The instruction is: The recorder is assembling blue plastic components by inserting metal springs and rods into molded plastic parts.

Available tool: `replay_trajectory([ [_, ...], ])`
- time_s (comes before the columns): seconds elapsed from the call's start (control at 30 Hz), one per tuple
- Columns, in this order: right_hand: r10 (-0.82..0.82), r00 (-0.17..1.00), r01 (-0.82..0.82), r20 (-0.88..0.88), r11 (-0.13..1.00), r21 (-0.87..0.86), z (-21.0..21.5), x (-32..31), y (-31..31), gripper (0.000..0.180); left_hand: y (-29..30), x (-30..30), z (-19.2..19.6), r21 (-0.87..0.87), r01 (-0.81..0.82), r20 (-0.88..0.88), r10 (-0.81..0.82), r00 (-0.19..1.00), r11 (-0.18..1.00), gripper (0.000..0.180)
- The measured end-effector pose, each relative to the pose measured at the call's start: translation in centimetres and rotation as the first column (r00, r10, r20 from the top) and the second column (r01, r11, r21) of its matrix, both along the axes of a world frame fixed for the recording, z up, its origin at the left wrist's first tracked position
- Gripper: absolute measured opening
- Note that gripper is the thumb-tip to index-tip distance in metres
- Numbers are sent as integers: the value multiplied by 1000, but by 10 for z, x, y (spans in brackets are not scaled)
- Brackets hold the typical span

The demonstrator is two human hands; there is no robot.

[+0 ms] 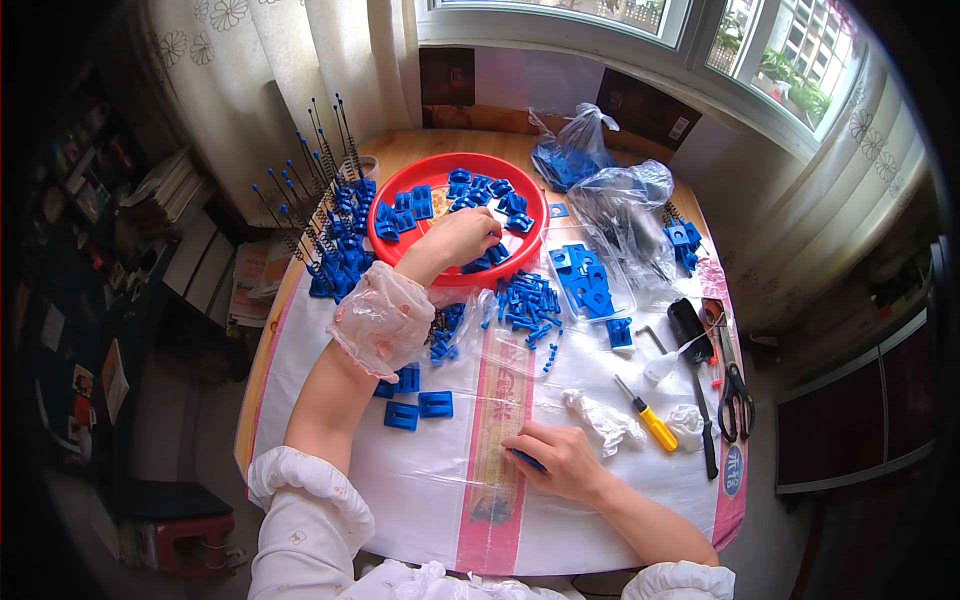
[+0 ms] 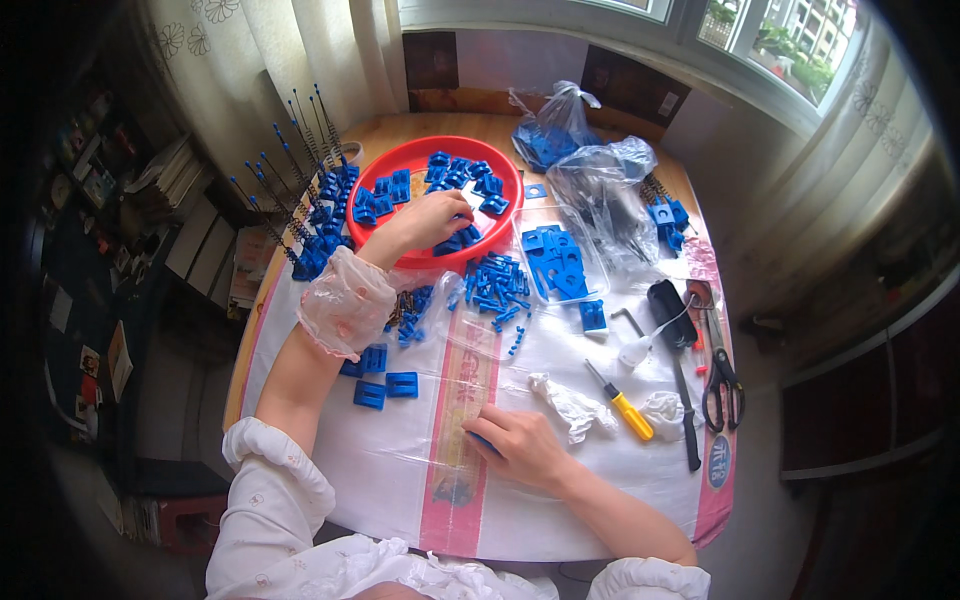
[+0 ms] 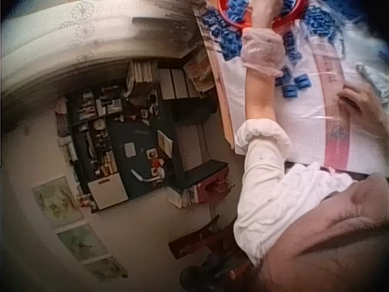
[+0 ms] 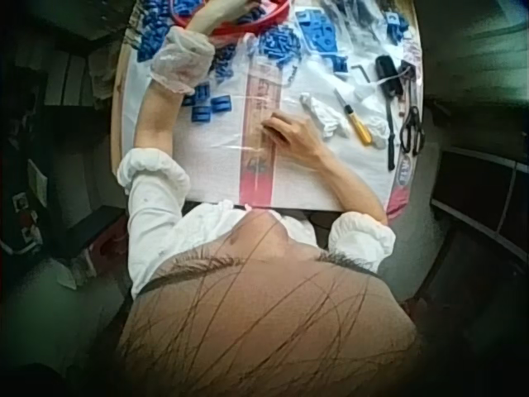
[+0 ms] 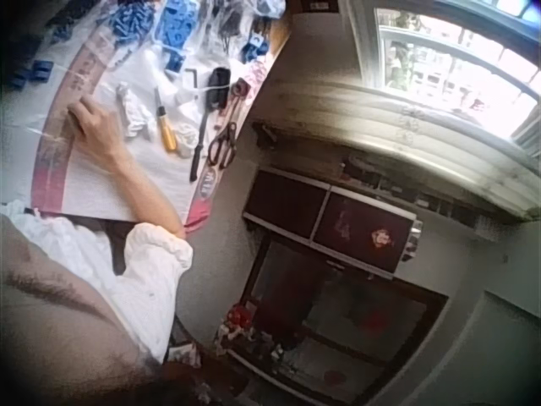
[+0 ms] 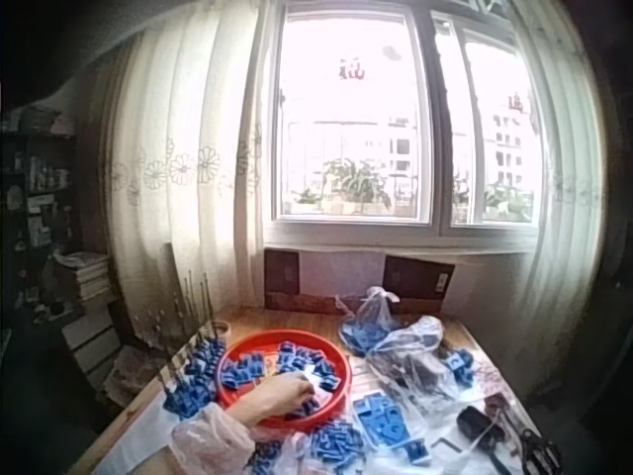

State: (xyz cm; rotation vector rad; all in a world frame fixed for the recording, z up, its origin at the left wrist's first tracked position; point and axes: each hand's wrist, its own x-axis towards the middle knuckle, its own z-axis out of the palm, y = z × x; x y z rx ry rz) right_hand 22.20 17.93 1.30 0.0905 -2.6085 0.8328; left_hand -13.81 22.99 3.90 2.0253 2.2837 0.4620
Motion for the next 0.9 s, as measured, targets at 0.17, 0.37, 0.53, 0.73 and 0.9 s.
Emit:
replay_trajectory([
  [0.17,8,1000,-8,-3,1000,3,2,-2,-1,18,21,-6,-1,187,-126,-21,132,991,974,32],
  [0.37,5,1000,-5,-14,1000,-2,2,-1,-1,18,65,-4,-13,66,-306,37,304,952,950,42],
  [0.53,5,1000,-5,-15,1000,-7,-1,0,1,19,70,0,-18,40,-280,-8,280,960,959,44],
  [0.73,3,1000,-3,11,1000,-1,2,0,0,18,48,3,-19,3,-156,24,156,987,988,39],
  [0.9,-4,1000,5,-30,1000,11,-1,-1,0,21,29,6,-12,-7,-63,45,63,997,998,36],
])
